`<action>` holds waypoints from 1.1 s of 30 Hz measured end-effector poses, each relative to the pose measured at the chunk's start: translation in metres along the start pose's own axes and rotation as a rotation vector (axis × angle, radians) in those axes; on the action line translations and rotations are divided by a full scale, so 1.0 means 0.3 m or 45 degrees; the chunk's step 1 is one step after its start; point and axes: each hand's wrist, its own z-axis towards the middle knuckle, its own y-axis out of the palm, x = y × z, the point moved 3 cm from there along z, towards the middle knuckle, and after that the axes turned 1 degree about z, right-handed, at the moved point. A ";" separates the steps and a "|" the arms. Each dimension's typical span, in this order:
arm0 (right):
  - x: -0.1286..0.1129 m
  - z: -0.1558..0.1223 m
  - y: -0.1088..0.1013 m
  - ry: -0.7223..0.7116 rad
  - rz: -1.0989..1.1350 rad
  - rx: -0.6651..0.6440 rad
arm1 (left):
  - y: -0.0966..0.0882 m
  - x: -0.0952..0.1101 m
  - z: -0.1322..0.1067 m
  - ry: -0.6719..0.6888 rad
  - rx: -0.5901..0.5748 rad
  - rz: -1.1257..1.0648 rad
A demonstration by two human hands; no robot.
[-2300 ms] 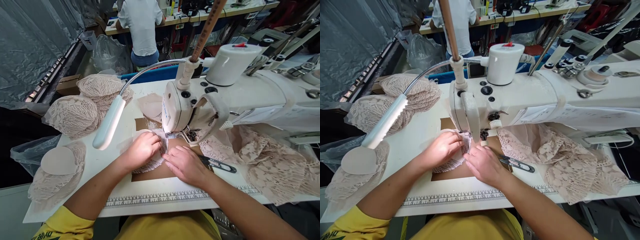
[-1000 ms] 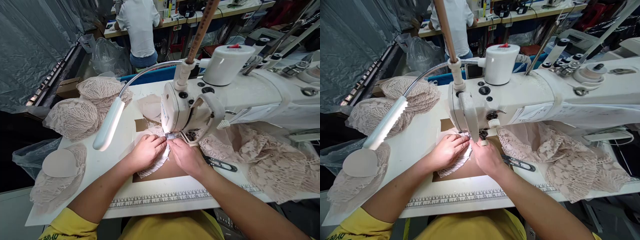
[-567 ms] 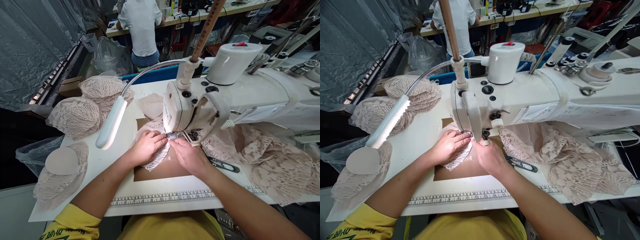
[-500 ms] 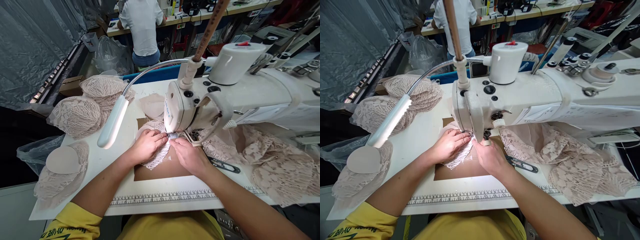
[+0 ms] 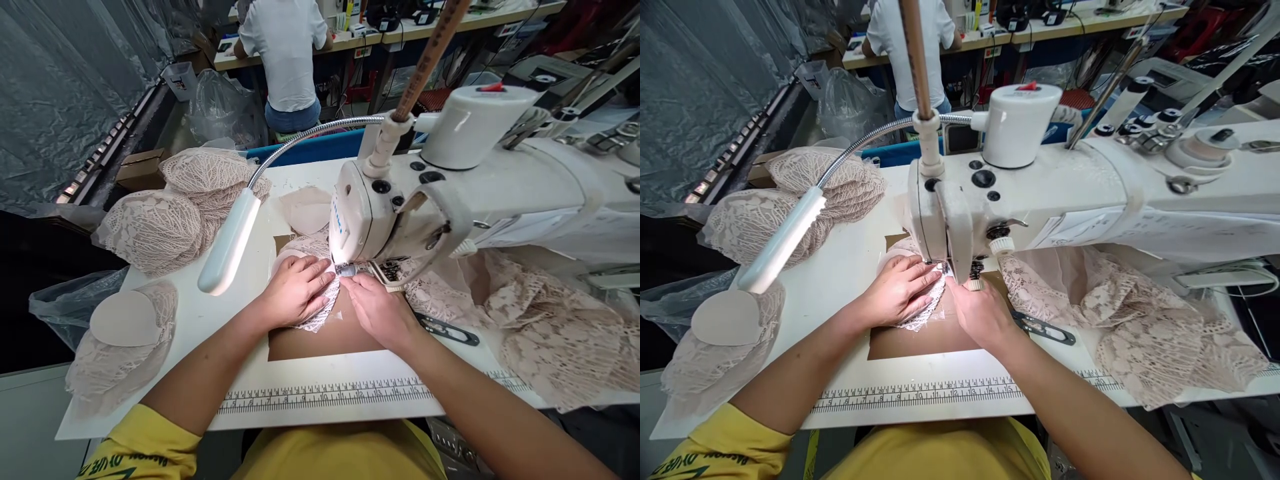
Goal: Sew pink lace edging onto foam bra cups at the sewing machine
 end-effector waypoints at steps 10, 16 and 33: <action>-0.011 -0.011 -0.042 -0.079 0.163 -0.041 | -0.015 0.008 -0.031 0.030 0.157 -0.216; -0.031 0.000 -0.044 -0.116 0.091 -0.062 | 0.002 0.021 -0.025 0.124 0.086 -0.082; -0.038 0.008 -0.032 0.002 -0.095 -0.153 | 0.005 0.028 0.002 0.070 0.025 0.055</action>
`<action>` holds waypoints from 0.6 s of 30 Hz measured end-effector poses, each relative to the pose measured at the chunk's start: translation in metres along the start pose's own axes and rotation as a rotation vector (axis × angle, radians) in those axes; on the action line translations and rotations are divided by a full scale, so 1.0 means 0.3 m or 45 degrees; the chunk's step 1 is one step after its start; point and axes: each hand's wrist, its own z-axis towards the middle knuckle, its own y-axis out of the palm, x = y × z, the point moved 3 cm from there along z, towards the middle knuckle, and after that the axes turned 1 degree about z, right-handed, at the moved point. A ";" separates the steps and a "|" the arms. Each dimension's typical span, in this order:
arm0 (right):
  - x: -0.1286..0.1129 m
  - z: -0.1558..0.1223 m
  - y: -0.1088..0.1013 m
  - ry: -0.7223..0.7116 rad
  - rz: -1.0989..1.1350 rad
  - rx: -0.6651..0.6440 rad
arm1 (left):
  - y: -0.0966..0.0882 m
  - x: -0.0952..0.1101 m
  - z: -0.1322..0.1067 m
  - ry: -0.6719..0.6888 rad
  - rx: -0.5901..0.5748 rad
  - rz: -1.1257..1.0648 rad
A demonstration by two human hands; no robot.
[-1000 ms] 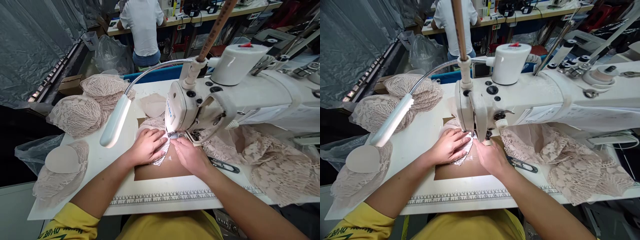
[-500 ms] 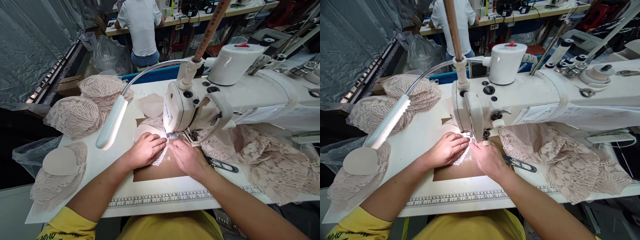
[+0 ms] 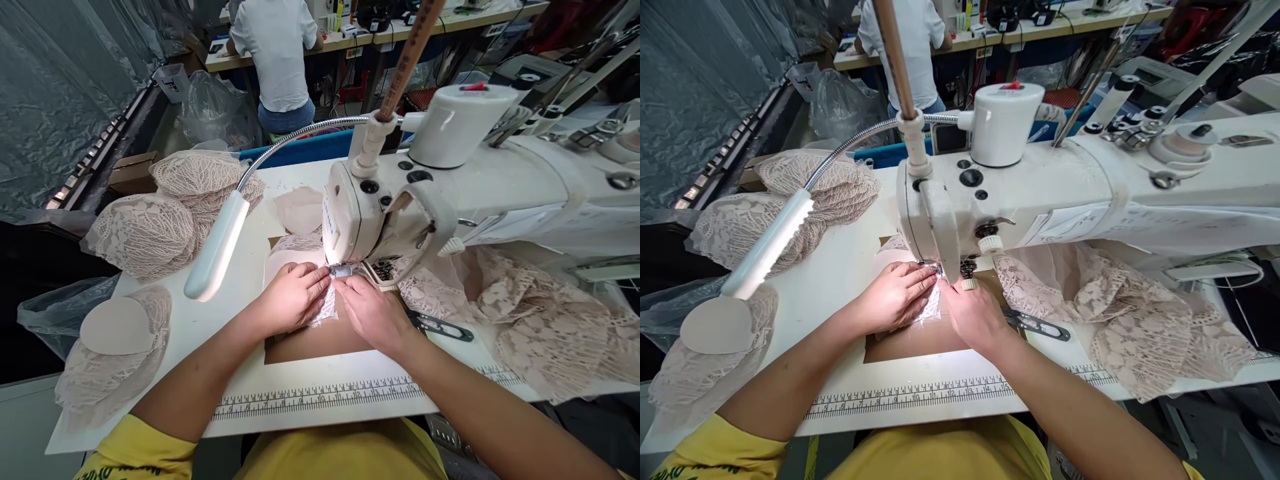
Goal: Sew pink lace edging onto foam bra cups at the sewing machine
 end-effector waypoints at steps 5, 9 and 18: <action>0.008 -0.006 -0.009 -0.032 0.074 0.067 | -0.006 -0.017 0.002 -0.010 -0.006 0.009; 0.018 -0.024 -0.020 -0.122 0.164 0.150 | -0.007 -0.016 -0.003 -0.002 -0.005 -0.008; -0.003 -0.052 -0.039 -0.326 0.296 0.103 | -0.007 -0.014 -0.004 0.007 0.030 -0.045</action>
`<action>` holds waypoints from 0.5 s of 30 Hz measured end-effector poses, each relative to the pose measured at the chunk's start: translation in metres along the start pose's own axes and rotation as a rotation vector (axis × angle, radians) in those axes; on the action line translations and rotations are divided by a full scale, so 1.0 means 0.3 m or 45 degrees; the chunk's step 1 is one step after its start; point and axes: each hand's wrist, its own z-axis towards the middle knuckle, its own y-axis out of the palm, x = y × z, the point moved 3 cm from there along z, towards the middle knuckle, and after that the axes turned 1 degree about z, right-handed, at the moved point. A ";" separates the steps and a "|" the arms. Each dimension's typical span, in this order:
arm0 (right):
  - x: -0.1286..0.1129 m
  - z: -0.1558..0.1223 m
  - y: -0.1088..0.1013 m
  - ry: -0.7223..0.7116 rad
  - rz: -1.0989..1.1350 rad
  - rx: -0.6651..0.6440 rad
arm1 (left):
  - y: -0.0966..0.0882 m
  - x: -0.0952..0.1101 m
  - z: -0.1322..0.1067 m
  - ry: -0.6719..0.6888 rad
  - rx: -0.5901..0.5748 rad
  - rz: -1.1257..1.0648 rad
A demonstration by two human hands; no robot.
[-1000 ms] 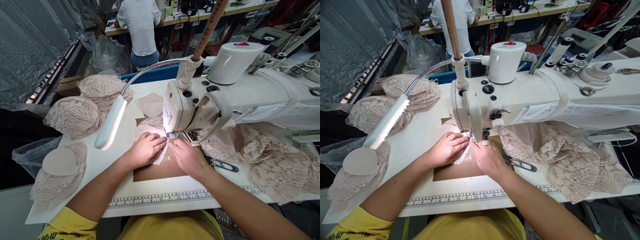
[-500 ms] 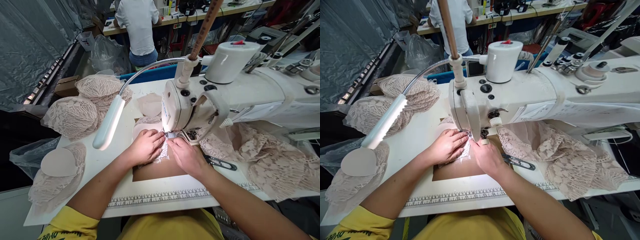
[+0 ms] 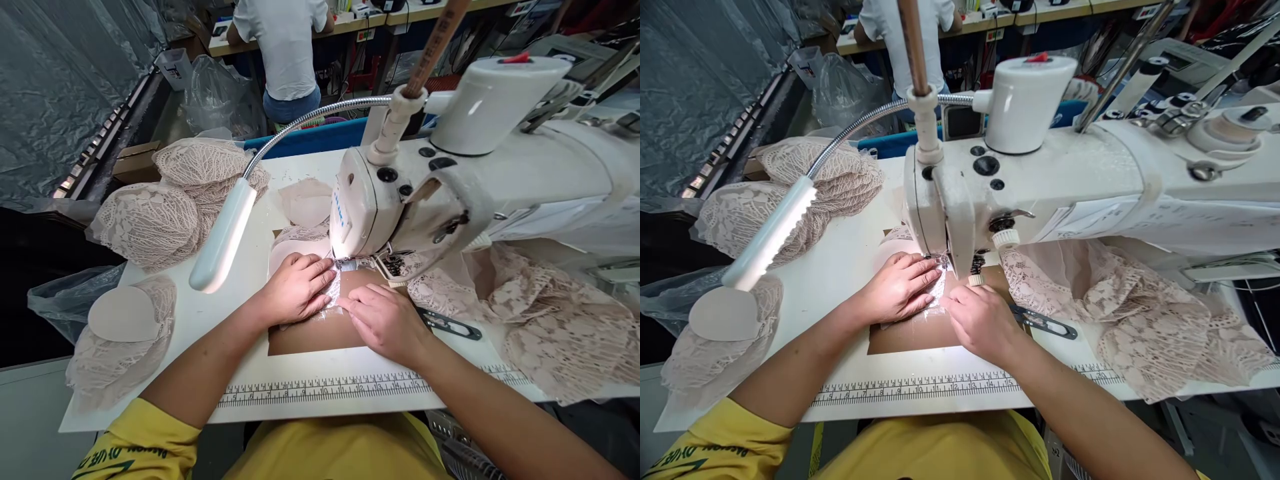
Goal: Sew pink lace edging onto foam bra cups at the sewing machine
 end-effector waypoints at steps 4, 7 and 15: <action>-0.007 0.001 0.006 -0.049 -0.065 -0.018 | -0.002 0.002 -0.001 0.017 -0.003 -0.009; -0.011 0.003 0.006 -0.058 -0.099 -0.027 | 0.000 0.003 -0.001 0.035 -0.011 -0.020; -0.013 0.003 0.007 -0.049 -0.107 -0.019 | 0.006 0.005 0.006 0.002 -0.043 0.013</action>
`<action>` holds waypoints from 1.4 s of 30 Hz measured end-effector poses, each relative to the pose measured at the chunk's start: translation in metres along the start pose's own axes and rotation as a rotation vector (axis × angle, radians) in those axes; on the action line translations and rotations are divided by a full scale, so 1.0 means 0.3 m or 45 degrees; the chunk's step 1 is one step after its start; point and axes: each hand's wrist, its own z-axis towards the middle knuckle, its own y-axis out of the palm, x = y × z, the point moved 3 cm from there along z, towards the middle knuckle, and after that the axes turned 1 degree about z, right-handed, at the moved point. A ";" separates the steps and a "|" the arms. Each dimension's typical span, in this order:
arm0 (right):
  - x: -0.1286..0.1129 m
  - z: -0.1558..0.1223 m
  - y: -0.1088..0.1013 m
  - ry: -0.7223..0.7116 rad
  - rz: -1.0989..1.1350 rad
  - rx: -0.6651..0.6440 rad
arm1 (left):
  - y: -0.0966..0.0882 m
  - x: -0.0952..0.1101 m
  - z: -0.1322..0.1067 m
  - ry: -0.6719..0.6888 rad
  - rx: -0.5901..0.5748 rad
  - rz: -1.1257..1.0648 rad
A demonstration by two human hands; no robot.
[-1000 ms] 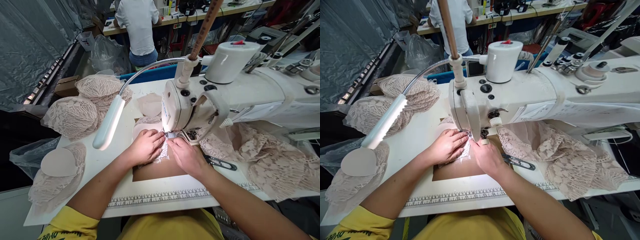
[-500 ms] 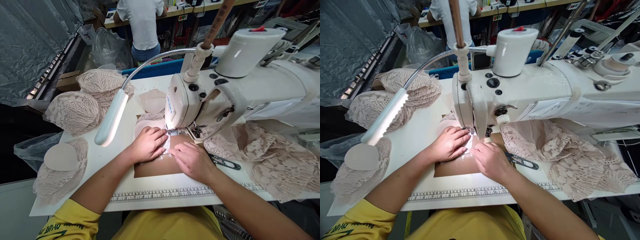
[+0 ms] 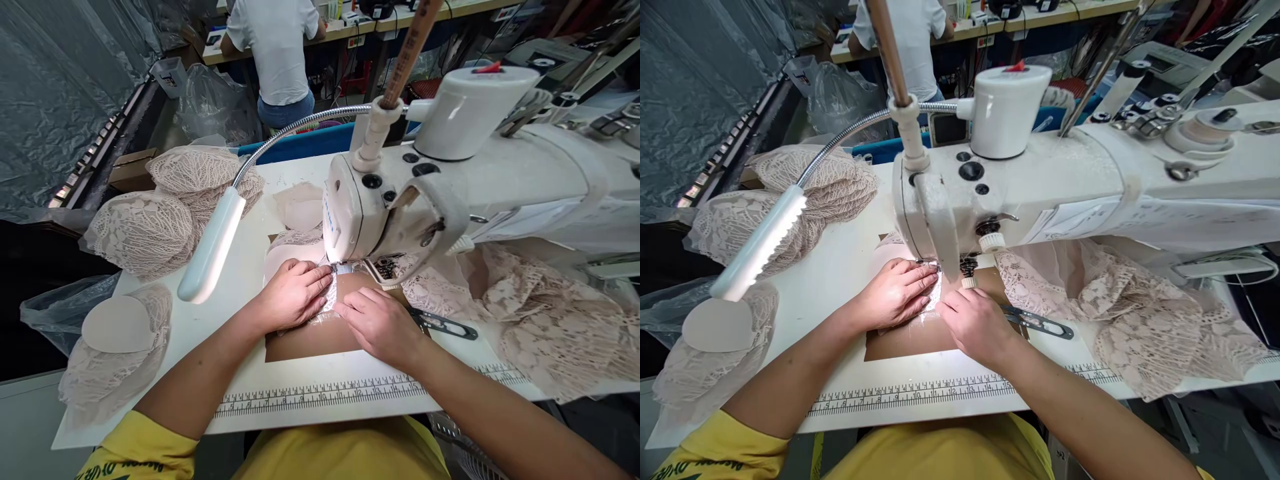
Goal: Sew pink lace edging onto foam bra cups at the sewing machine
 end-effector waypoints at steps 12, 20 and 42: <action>0.028 0.025 0.011 0.183 -0.177 -0.047 | -0.011 -0.007 0.007 0.030 0.049 -0.014; 0.033 0.050 0.019 0.360 -0.286 -0.076 | -0.005 -0.022 0.008 -0.010 0.092 -0.033; 0.065 0.023 0.023 0.337 -0.157 0.093 | -0.076 -0.011 -0.005 -0.281 -0.187 0.130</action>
